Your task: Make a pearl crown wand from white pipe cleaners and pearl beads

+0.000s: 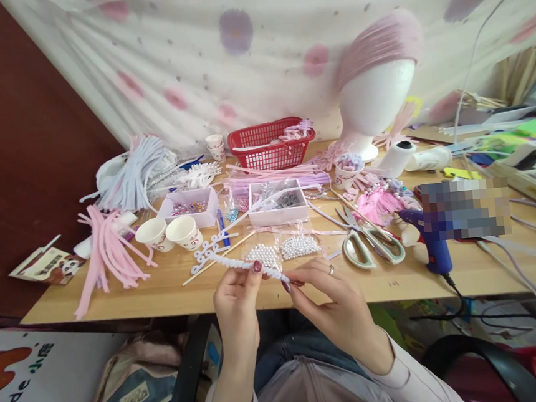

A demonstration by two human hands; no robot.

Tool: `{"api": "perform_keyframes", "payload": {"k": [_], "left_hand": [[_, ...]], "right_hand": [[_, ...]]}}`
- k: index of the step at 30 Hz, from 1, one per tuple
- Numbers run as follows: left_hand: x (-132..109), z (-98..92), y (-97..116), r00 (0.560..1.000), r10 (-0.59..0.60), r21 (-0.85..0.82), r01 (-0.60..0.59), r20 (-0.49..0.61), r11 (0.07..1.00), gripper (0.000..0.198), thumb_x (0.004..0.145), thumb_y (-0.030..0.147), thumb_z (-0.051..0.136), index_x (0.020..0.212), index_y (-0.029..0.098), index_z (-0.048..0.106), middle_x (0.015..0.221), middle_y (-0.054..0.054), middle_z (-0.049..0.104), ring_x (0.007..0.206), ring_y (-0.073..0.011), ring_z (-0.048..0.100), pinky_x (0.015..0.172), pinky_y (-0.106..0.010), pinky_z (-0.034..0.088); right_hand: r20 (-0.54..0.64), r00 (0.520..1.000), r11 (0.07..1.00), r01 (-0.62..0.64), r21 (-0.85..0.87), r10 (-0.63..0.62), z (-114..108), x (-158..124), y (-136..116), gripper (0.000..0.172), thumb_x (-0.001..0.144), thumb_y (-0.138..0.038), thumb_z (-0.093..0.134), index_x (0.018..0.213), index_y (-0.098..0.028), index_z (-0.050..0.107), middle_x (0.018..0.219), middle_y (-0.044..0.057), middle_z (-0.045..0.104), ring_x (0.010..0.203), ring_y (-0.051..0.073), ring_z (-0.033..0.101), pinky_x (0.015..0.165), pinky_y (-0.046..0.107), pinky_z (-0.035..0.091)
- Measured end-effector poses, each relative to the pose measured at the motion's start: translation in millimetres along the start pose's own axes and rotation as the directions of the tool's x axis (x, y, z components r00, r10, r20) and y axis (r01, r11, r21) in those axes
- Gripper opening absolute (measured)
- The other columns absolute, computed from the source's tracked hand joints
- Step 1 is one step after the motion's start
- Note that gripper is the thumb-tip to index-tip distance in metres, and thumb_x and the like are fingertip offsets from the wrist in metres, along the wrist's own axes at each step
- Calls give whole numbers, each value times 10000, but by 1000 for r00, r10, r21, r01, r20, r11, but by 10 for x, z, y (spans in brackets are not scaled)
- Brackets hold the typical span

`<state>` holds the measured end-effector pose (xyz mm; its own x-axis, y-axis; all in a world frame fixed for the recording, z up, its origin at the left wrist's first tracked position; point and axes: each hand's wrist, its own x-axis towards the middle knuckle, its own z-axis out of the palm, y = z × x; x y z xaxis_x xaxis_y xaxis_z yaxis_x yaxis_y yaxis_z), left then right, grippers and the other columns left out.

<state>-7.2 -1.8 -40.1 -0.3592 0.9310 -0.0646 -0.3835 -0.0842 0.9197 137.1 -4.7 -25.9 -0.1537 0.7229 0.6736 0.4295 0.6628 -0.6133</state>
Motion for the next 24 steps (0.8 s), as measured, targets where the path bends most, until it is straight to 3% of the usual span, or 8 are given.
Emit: {"api": "perform_keyframes", "payload": {"k": [10,16,20,24], "left_hand": [[-81,27,35,992,113,256,-125,58,959,284,766,443,764,784,163,718,708,-34,730,672,-162,660,665,-236,493],[21,-50,65,980,177,177,-160,-86,971,288,735,420,796,836,165,708,795,-36,751,761,-160,683,735,-227,504],[9,-34,69,987,160,202,-155,-9,967,273,737,414,793,807,161,717,750,-40,743,714,-172,689,693,-242,523],[-41,-12,48,988,148,189,-152,37,970,267,731,413,798,805,164,731,769,-48,747,718,-184,694,692,-258,542]], "right_hand": [[15,1000,995,-3,-98,5,-45,20,-22,130,826,-100,547,826,-183,646,744,53,660,703,202,618,655,345,507],[57,994,995,-95,11,94,-144,7,-1,135,866,-122,545,884,-192,659,783,41,670,739,185,643,692,326,527],[124,988,995,-94,-25,96,-112,27,16,141,888,-229,639,1020,-185,665,858,61,696,796,204,648,718,347,526],[145,989,999,-43,-3,43,-58,36,19,113,931,-168,572,890,-181,677,740,34,681,707,178,626,657,311,486]]}}
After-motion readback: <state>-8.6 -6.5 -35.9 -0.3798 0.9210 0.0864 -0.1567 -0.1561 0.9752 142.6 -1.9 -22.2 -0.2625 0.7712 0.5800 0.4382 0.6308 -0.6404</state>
